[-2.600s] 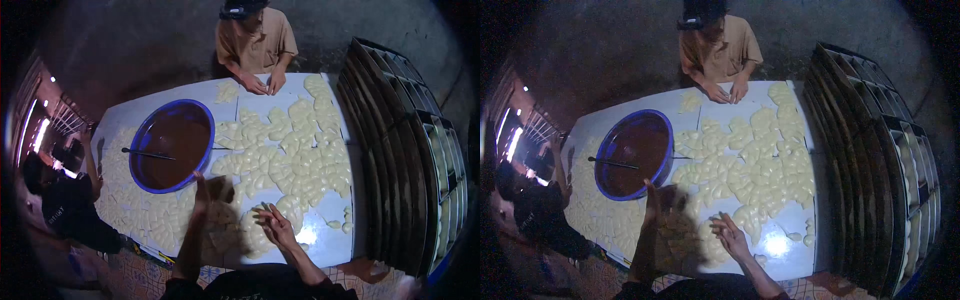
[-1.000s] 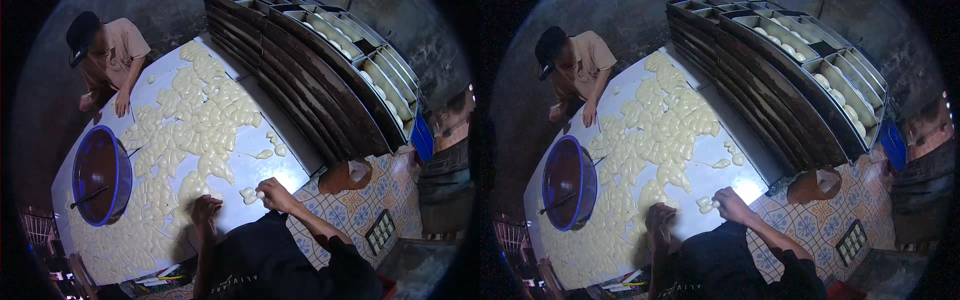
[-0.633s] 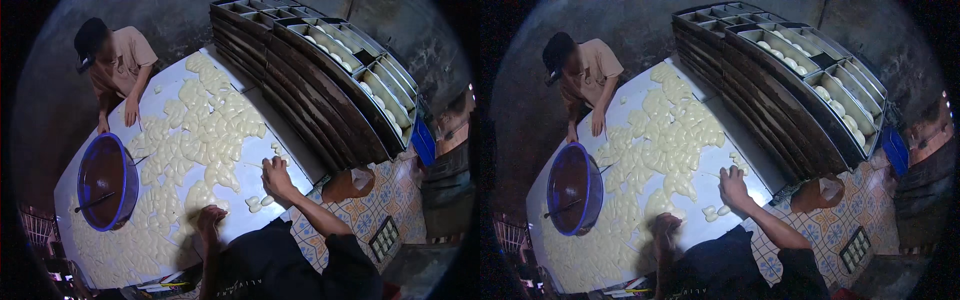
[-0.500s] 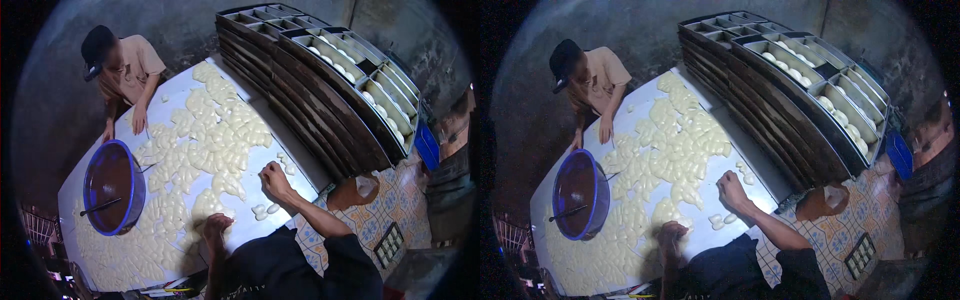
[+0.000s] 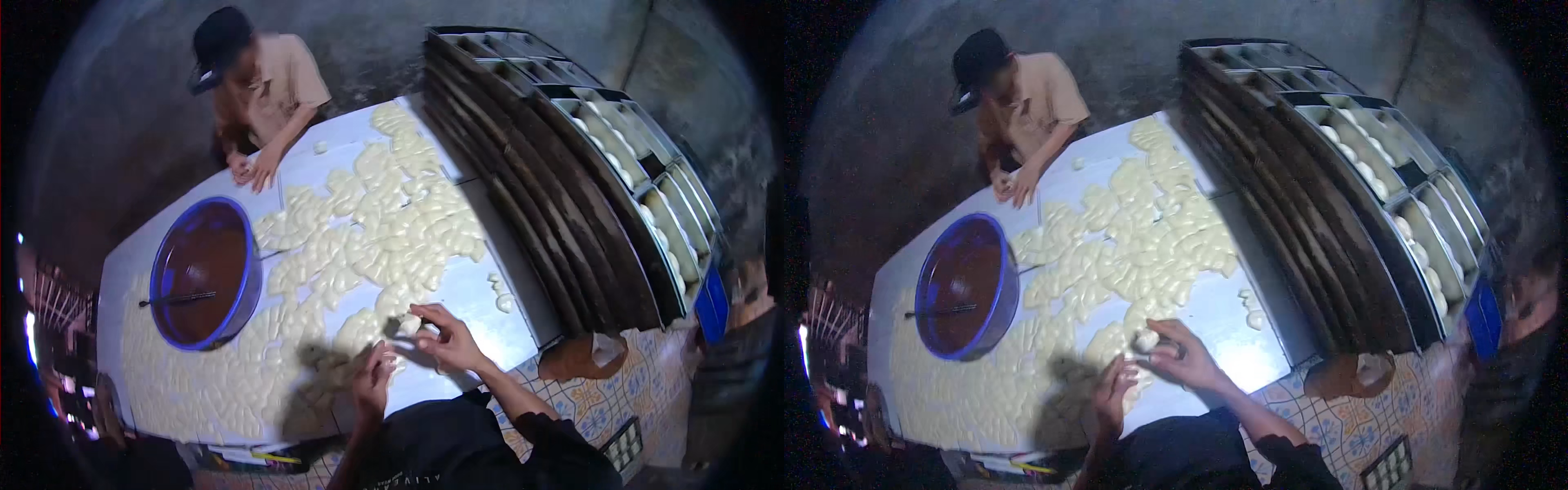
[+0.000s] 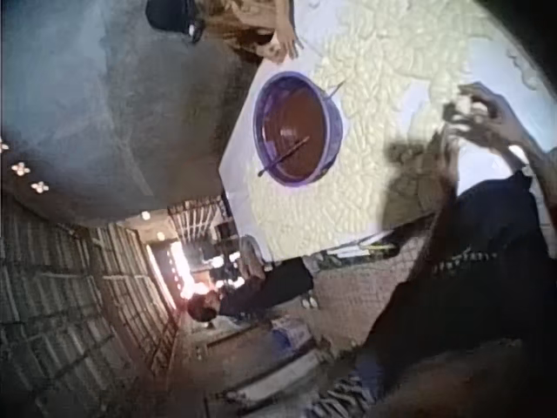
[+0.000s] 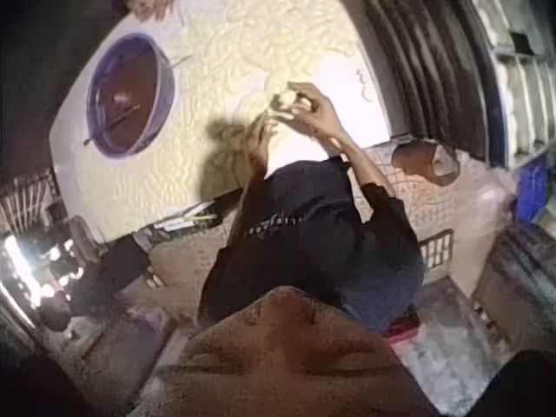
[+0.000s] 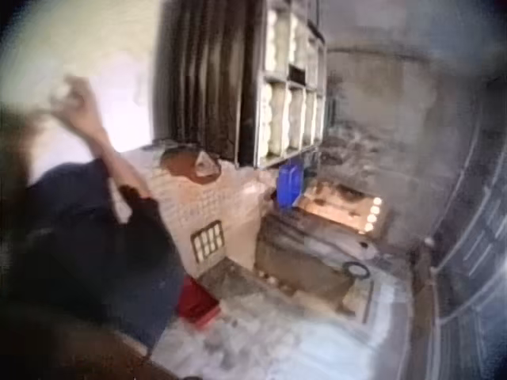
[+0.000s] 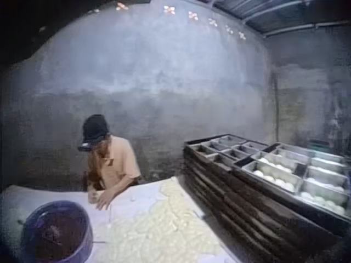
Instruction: The person shapes dough pieces on the table by hand, adding chocolate paste from a bowl, and places the formed dough rolls into baking pans.
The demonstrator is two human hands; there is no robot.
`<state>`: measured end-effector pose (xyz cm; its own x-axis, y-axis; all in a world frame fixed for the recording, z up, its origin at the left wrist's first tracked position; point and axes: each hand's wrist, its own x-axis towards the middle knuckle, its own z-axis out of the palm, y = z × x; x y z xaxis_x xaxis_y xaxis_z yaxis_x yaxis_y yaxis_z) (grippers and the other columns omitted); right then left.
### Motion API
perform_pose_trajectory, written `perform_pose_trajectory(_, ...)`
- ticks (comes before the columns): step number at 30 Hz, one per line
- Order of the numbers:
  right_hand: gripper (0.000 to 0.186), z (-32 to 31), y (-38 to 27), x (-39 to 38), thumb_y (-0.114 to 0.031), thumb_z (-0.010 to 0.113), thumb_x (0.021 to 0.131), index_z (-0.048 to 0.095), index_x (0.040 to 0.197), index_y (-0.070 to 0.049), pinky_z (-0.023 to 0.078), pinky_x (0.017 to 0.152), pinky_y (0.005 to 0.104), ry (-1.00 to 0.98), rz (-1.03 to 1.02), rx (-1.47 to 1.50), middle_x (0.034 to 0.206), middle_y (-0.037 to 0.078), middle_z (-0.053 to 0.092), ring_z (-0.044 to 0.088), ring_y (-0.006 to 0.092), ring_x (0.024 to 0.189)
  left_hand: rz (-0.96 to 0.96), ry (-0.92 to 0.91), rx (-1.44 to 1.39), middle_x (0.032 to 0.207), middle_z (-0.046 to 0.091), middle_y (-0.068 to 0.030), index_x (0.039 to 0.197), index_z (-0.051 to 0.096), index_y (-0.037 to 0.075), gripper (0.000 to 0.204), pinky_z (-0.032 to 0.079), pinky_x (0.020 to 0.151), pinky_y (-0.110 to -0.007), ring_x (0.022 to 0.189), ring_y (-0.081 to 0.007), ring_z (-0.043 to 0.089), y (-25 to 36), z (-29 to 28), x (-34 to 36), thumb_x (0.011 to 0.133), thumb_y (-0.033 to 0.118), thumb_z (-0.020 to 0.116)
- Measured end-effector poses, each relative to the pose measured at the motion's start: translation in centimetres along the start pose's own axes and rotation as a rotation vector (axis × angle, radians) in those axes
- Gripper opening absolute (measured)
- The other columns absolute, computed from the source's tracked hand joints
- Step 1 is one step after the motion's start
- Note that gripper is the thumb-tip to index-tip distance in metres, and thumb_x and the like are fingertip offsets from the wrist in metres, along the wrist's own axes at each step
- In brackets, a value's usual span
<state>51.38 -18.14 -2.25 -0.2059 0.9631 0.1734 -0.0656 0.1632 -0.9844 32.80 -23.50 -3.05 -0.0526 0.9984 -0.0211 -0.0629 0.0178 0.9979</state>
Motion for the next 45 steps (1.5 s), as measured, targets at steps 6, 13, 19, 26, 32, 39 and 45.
perform_pose_trajectory(6,0.022,5.5,-0.4,-1.2,-0.008,0.066,0.085,0.068,0.106,-0.002,0.046,0.074,0.0277,0.243,-0.022,-0.149,0.091,0.010,0.058,0.057,0.0183,0.085,0.106,0.084,0.044,0.096,0.064,-0.0028,0.115,0.061,-0.003,0.025,0.045,0.076,-0.022,0.083,-0.0066,0.055,0.0,1.4,1.3,0.092,0.007,0.060)
perform_pose_trajectory(13,0.032,6.0,0.4,1.3,-0.031,0.065,0.084,0.066,0.105,-0.006,0.029,0.102,0.0416,0.002,-0.202,-0.164,0.119,0.012,0.046,0.037,0.0297,0.118,0.090,0.031,0.198,0.096,0.064,-0.0026,0.100,0.065,-0.002,0.016,0.046,0.071,-0.022,0.083,-0.0087,0.058,-0.2,0.2,1.5,0.084,-0.003,0.062)
perform_pose_trajectory(19,0.076,6.9,3.3,2.0,-0.044,0.072,0.080,0.034,0.136,-0.008,0.037,0.101,0.0377,-0.363,0.052,0.436,0.135,0.009,0.041,0.041,0.0217,0.126,0.042,-0.383,0.481,0.117,0.062,-0.0123,0.123,0.055,0.000,0.044,0.046,0.091,-0.036,0.110,-0.0230,0.057,5.2,-2.4,3.4,0.086,0.021,0.065)
perform_pose_trajectory(26,0.120,6.8,6.2,3.6,-0.052,0.080,0.067,-0.003,0.150,-0.028,0.044,0.097,0.0421,-0.289,0.085,0.672,0.149,0.010,0.019,0.033,0.0232,0.131,0.071,0.086,-0.041,0.084,0.056,-0.0013,0.124,0.048,-0.013,0.076,0.044,0.071,-0.038,0.075,-0.0186,0.051,2.9,-19.1,20.0,0.097,0.057,0.034)
perform_pose_trajectory(32,0.110,7.4,9.5,3.6,-0.025,0.080,0.076,-0.003,0.150,-0.028,0.048,0.094,0.0400,-0.207,0.125,0.698,0.146,0.011,0.028,0.042,0.0228,0.125,-0.139,0.365,0.815,0.118,0.058,-0.0243,0.110,0.057,-0.007,0.090,0.036,0.100,-0.043,0.110,-0.0363,0.055,1.1,-28.2,26.2,0.092,0.070,0.015)
perform_pose_trajectory(39,0.085,6.7,7.9,5.2,0.000,0.062,0.086,0.012,0.151,-0.022,0.045,0.098,0.0386,-0.229,0.181,0.668,0.139,0.012,0.041,0.048,0.0215,0.119,-0.301,0.460,0.846,0.078,0.065,-0.0087,0.097,0.065,0.000,0.085,0.045,0.078,-0.040,0.080,-0.0262,0.060,8.0,-19.2,22.4,0.092,0.070,0.018)
perform_pose_trajectory(45,0.039,9.0,10.3,5.1,-0.018,0.057,0.095,0.049,0.129,-0.001,0.048,0.085,0.0288,-0.196,0.673,1.254,0.105,0.004,0.060,0.059,0.0122,0.089,-0.594,0.207,-0.403,0.096,0.063,-0.0092,0.121,0.057,0.000,0.074,0.046,0.084,-0.039,0.088,-0.0219,0.059,5.7,-7.3,11.1,0.094,0.064,0.031)
